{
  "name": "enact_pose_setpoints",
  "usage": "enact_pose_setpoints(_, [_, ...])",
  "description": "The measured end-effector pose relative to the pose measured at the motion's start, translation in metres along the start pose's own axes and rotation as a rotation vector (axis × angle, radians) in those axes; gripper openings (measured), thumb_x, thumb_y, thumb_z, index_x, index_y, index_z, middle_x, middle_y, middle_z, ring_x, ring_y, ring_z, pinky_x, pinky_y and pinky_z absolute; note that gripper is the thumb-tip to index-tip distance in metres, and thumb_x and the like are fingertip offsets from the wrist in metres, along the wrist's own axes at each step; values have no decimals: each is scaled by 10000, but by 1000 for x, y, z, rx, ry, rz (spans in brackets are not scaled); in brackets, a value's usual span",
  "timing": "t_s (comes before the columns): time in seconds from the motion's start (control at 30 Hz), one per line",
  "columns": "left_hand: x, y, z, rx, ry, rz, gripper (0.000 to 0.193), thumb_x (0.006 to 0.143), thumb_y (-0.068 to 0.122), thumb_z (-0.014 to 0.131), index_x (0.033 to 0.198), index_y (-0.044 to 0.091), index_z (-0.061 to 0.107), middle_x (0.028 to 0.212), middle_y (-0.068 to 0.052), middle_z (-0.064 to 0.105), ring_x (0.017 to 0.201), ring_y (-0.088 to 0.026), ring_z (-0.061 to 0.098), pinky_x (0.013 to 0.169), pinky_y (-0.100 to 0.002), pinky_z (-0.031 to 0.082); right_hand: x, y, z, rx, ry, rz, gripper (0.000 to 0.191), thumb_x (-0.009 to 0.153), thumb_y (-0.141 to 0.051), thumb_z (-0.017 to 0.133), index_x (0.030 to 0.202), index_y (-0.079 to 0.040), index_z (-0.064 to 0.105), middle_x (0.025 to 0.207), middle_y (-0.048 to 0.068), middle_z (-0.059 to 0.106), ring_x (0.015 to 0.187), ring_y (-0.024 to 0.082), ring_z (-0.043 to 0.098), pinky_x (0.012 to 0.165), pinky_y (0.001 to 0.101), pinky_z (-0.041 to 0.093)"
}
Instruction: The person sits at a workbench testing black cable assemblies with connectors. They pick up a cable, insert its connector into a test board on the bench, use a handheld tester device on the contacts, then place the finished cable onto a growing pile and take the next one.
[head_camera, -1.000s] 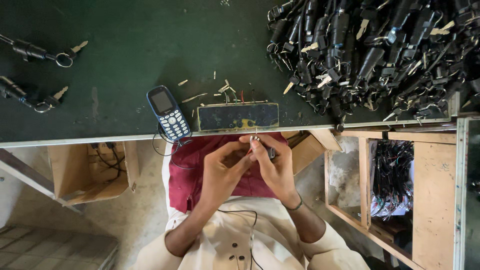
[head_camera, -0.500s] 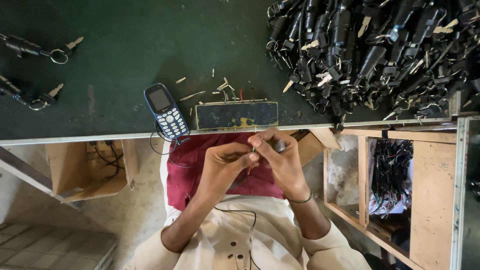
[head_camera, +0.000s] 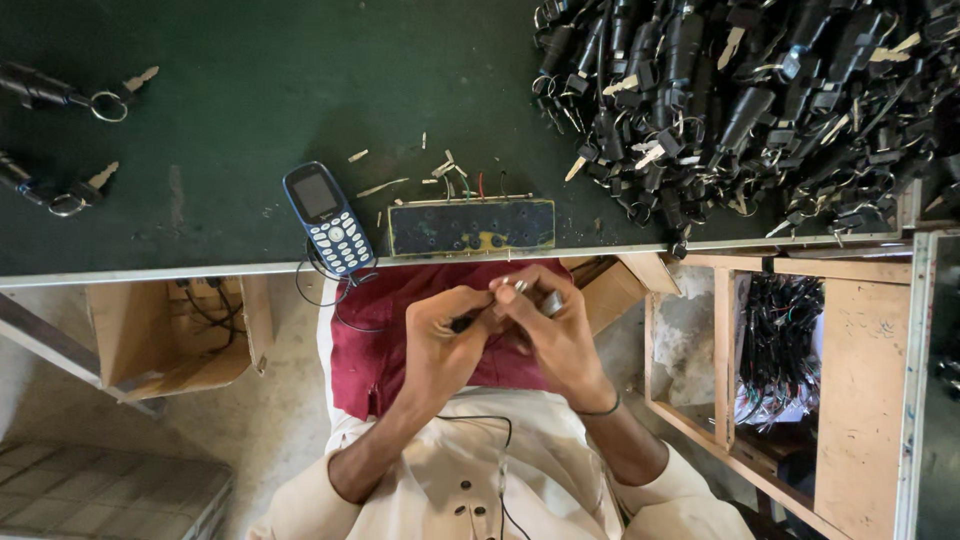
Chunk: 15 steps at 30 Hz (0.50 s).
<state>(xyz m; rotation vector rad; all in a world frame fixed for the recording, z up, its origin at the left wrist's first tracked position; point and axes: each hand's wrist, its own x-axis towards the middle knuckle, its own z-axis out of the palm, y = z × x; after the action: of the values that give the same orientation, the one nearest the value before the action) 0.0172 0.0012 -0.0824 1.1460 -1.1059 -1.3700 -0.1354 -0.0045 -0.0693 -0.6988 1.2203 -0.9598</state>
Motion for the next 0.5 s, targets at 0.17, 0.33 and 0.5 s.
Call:
enact_pose_setpoints(0.17, [1,6,-1,39,-15,-113,34,902,-17,750,915,-47,762,669,-47,673,582,-76,561,517,-257,446,0,-3,-4,11,-12,-117,189,1002,-198,688,1016,-10,702,791,-8,654,589,24,520,467,203,373])
enact_pose_setpoints(0.33, [-6,1,3,69,25,38,46,909,-24,744,947,-48,752,718,-53,688,639,-75,606,575,-246,487,0,6,-5,-75,-14,-78,182,1020,-172,692,946,-7,677,751,13,652,557,34,506,465,210,374])
enact_pose_setpoints(0.5, [-16,-13,10,-26,100,-83,46,920,-21,734,947,-54,752,735,-40,710,674,-50,627,589,-230,515,-4,14,2,131,-57,-46,150,1013,-151,694,939,-32,641,791,3,655,573,35,513,463,227,395])
